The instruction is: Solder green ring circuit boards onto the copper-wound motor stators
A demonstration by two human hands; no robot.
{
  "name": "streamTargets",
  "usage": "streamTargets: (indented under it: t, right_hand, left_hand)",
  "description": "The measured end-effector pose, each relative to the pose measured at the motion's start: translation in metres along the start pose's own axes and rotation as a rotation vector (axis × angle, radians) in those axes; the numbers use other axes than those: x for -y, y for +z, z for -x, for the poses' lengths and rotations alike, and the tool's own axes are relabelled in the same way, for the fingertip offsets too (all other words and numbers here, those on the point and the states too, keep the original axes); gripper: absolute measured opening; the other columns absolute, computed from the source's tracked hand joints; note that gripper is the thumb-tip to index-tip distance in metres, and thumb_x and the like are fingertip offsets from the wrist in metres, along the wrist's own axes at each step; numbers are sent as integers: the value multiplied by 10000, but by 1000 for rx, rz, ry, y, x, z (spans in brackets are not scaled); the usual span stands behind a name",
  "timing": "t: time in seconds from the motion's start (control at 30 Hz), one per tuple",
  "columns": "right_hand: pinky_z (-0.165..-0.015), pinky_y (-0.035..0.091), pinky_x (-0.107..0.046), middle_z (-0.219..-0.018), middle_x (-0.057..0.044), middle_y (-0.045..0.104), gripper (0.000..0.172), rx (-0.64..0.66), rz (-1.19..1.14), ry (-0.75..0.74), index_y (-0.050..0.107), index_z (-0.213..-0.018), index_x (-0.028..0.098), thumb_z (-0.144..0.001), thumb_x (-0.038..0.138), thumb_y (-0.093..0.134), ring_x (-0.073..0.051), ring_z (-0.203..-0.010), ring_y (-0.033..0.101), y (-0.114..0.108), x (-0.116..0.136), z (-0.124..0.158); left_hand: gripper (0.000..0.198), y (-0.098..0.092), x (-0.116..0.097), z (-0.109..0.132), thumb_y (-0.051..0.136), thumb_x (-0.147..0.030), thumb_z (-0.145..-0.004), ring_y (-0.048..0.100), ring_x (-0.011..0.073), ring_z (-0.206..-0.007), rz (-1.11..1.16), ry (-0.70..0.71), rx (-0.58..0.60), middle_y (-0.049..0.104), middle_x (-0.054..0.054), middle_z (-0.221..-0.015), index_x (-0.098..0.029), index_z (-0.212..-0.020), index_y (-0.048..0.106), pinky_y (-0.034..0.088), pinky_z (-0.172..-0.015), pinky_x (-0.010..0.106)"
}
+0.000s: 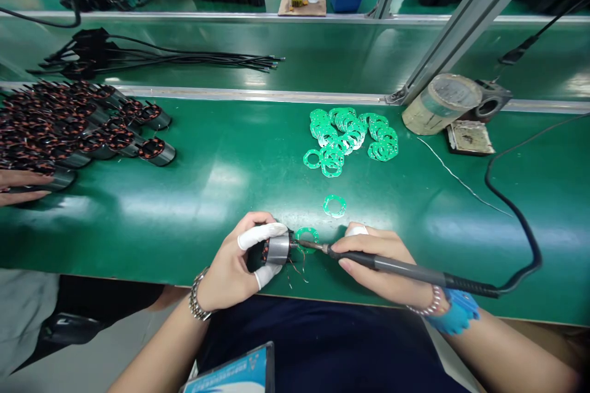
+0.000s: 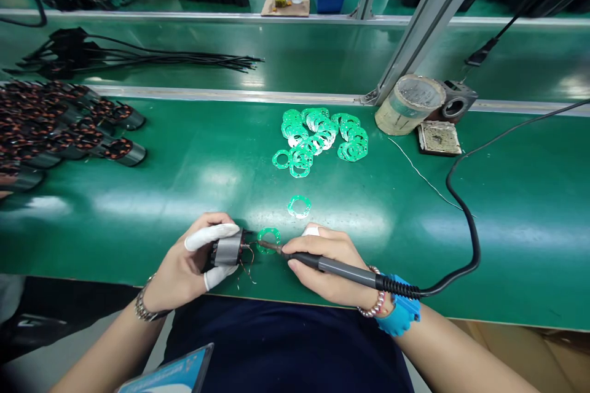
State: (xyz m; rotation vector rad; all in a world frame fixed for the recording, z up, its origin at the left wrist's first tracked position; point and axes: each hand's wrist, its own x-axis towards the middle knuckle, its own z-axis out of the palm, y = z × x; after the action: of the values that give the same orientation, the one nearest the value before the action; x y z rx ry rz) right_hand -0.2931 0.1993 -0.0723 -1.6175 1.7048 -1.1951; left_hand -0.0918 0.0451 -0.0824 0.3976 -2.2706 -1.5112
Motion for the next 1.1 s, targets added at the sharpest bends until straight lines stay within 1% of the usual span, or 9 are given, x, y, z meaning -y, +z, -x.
streamTargets:
  t: [0.3,0.53,0.8,0.97,1.1]
  right_hand:
    - [-575,451,-236,-649,-7,634,137,-16,35,-13,662,-854,197,-766,189,558,-113,-578,552,0,0,1]
    - [-534,428,-232,-646,-12,625,155,-17,22,-92,652,-880,184,-777,173,537,-111,-565,526,1,-1,1]
    - [-559,436,-240,-632,-7,608,145,-32,35,-35,666,-863,182,-764,172,560,-113,-570,527,0,-1,3]
    - [-563,430,-235,-640,-10,615,149,-21,25,-63,663,-878,169,-766,164,565,-107,-573,530,1,-1,3]
    - [-538,418,-232,-637,-10,615,154,-19,37,-85,654,-884,175,-776,166,545,-108,-565,518,1,-2,2]
  left_hand:
    - [490,1,0,0,594,-59,-702,545,189,-910,-2,-9,-19,461,75,-1069,-264,-1137,500,494,-750,330]
    - [508,1,0,-1,598,-50,-694,550,183,-909,-14,1,-26,456,62,-1068,-280,-1136,500,490,-744,320]
    - [512,1,0,-1,593,-43,-696,547,177,-910,-27,17,-26,453,61,-1063,-280,-1139,494,488,-744,310]
    - [501,1,1,0,594,-51,-701,544,178,-911,-26,6,-26,449,68,-1067,-272,-1139,491,491,-742,309]
    - [499,2,1,-1,595,-51,-700,546,173,-899,-27,-2,-30,449,65,-1068,-272,-1136,493,489,-737,302]
